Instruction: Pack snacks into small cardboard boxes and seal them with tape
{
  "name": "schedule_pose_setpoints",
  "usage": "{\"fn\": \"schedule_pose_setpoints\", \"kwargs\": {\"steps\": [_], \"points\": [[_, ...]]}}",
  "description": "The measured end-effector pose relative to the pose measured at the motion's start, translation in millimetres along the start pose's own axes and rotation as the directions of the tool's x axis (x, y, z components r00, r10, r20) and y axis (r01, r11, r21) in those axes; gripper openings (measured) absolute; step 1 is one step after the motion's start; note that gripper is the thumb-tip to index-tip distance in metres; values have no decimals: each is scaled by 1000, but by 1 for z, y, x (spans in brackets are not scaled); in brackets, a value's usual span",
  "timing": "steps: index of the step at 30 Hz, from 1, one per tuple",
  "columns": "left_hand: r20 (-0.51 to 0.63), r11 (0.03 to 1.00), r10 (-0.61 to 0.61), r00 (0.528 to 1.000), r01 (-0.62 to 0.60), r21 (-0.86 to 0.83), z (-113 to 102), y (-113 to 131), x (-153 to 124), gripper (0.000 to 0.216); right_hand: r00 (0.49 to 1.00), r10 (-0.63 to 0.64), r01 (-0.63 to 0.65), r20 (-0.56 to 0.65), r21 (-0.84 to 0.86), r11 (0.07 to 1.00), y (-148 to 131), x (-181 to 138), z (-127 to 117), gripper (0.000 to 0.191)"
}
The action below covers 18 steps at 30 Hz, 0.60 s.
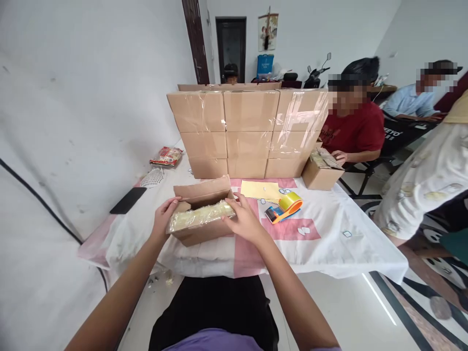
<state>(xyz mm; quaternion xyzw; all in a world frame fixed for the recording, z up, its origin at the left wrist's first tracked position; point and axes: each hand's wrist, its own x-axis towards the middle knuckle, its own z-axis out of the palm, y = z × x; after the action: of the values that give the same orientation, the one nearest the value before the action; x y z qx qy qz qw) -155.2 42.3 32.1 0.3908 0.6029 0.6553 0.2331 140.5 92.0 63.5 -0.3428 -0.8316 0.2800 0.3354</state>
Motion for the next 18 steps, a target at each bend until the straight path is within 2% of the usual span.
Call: {"fn": "schedule_pose_setpoints", "kwargs": {"steps": [2, 4, 7, 9, 11, 14, 16, 18], "points": [[15, 996, 73, 997, -74, 49, -1, 6, 4, 43, 1000, 14, -14, 5, -59, 998, 0, 0, -5, 51], [3, 971, 197, 980, -195, 142, -8, 20, 4, 36, 1000, 9, -8, 8, -78, 997, -1, 2, -7, 47], [114, 823, 434, 893, -445, 352, -15, 47, -5, 28, 1000, -13, 12, -17, -76, 997, -4, 6, -3, 45], [265, 694, 491, 830, -556, 458, -14, 61, -15, 31, 999, -27, 24, -41, -64, 998, -4, 8, 4, 49], [438, 592, 437, 785, -618, 517, -7, 69, -24, 37, 997, -30, 27, -67, -57, 998, -4, 7, 11, 51], [629, 547, 282, 725, -660, 515, 3, 66, -33, 36, 995, -9, 3, -95, -61, 998, -2, 2, 20, 46], [660, 549, 240, 711, -661, 512, 7, 59, -38, 37, 994, -1, -4, -112, -52, 999, 0, -4, 24, 43], [650, 552, 242, 721, -652, 519, 9, 52, -43, 39, 991, -10, 6, -134, -32, 999, 1, -9, 26, 41]]}}
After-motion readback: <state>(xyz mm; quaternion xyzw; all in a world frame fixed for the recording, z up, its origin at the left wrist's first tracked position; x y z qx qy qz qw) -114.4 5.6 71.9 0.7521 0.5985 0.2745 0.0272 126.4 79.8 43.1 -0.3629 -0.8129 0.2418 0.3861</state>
